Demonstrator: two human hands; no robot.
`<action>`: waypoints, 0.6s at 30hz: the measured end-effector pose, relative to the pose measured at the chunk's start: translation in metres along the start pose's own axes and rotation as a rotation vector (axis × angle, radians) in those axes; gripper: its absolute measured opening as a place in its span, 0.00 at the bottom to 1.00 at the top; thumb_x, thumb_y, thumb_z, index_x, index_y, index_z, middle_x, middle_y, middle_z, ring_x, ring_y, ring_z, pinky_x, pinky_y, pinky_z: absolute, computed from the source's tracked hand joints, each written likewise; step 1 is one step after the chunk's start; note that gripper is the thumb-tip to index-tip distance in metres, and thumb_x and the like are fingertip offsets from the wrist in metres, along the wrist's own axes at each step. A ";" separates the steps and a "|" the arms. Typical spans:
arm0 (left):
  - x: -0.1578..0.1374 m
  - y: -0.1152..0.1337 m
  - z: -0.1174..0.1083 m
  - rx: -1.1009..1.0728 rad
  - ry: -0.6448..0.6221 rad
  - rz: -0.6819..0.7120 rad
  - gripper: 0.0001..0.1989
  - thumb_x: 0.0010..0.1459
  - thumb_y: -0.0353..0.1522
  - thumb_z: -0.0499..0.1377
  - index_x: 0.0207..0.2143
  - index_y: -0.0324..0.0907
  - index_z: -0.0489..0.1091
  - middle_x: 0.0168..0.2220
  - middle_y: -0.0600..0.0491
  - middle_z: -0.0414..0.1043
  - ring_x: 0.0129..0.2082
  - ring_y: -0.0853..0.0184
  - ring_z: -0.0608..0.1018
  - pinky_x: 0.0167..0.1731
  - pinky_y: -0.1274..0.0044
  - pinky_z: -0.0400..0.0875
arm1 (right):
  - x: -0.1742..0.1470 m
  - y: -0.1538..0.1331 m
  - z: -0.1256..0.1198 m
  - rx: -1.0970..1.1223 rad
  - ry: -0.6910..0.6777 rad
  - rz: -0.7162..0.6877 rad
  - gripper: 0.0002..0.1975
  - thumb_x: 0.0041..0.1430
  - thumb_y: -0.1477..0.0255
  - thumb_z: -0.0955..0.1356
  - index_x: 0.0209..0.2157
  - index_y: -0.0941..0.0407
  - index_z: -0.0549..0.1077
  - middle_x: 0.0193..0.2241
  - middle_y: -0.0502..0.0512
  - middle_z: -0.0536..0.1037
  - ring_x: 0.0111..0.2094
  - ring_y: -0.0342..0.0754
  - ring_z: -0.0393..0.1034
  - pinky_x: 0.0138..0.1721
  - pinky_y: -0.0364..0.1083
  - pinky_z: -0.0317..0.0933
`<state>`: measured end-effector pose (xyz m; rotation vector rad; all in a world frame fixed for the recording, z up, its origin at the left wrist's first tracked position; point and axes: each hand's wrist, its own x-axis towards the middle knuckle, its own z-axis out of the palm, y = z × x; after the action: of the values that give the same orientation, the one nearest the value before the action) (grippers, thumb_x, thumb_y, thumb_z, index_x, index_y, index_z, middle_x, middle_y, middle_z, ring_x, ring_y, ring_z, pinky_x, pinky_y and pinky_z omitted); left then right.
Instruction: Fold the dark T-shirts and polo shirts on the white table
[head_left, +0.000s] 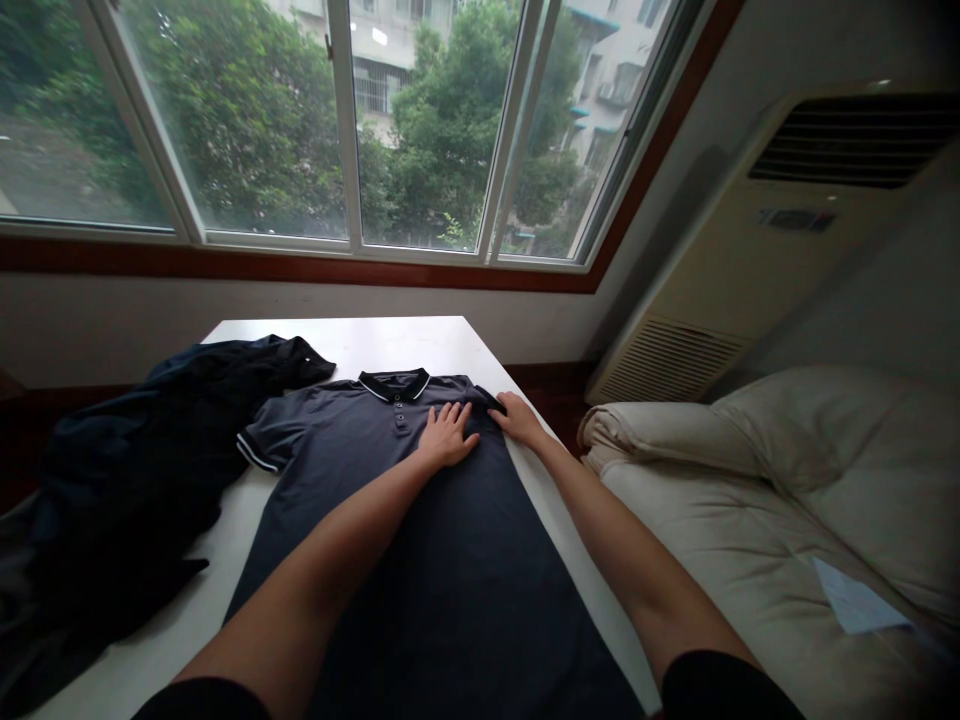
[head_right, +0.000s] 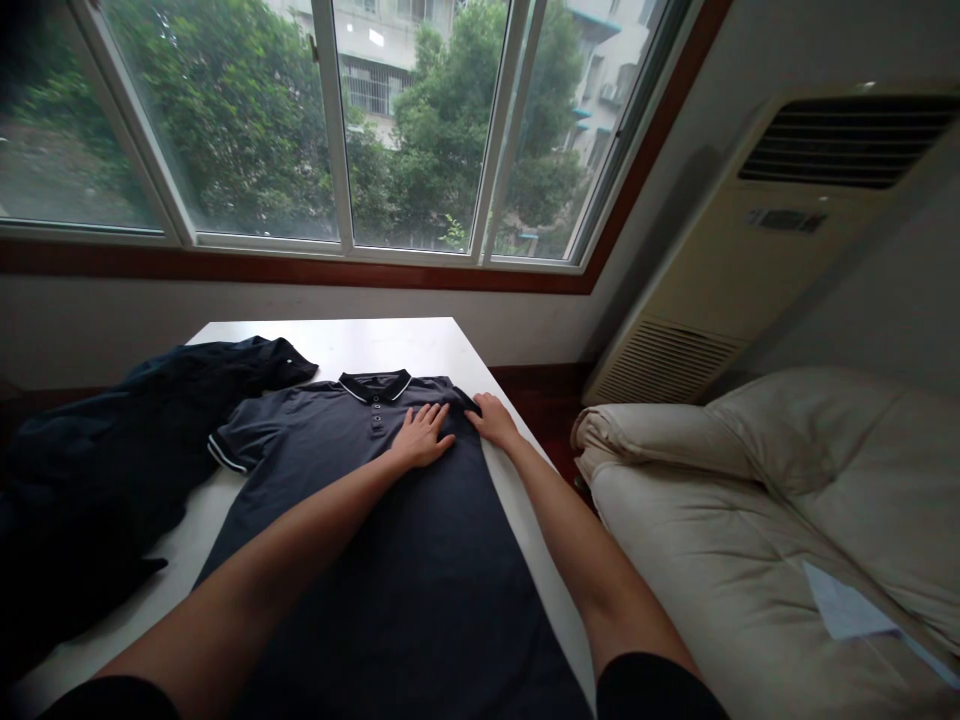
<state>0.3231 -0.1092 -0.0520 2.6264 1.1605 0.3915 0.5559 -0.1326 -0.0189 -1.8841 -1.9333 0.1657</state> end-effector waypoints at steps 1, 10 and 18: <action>0.000 0.000 -0.001 0.002 -0.009 0.003 0.40 0.69 0.55 0.45 0.76 0.47 0.48 0.76 0.46 0.49 0.76 0.48 0.48 0.72 0.50 0.38 | 0.000 0.001 0.001 0.019 0.041 0.060 0.11 0.66 0.64 0.68 0.44 0.56 0.75 0.44 0.60 0.79 0.46 0.54 0.73 0.50 0.48 0.64; -0.010 0.008 -0.015 0.042 -0.032 0.302 0.34 0.71 0.51 0.49 0.75 0.52 0.53 0.77 0.51 0.46 0.76 0.54 0.50 0.73 0.55 0.41 | 0.021 0.005 -0.024 0.054 0.211 0.286 0.15 0.68 0.64 0.66 0.52 0.52 0.78 0.48 0.61 0.82 0.49 0.57 0.76 0.53 0.50 0.66; -0.006 0.014 -0.011 0.035 -0.125 0.209 0.38 0.70 0.53 0.47 0.76 0.48 0.50 0.77 0.48 0.47 0.76 0.51 0.50 0.72 0.53 0.43 | 0.037 -0.011 -0.032 0.139 0.119 0.368 0.14 0.61 0.64 0.70 0.46 0.54 0.83 0.45 0.62 0.84 0.47 0.60 0.78 0.51 0.53 0.69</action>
<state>0.3250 -0.1219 -0.0383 2.7668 0.8661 0.2427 0.5586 -0.1039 0.0223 -2.0856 -1.4465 0.2835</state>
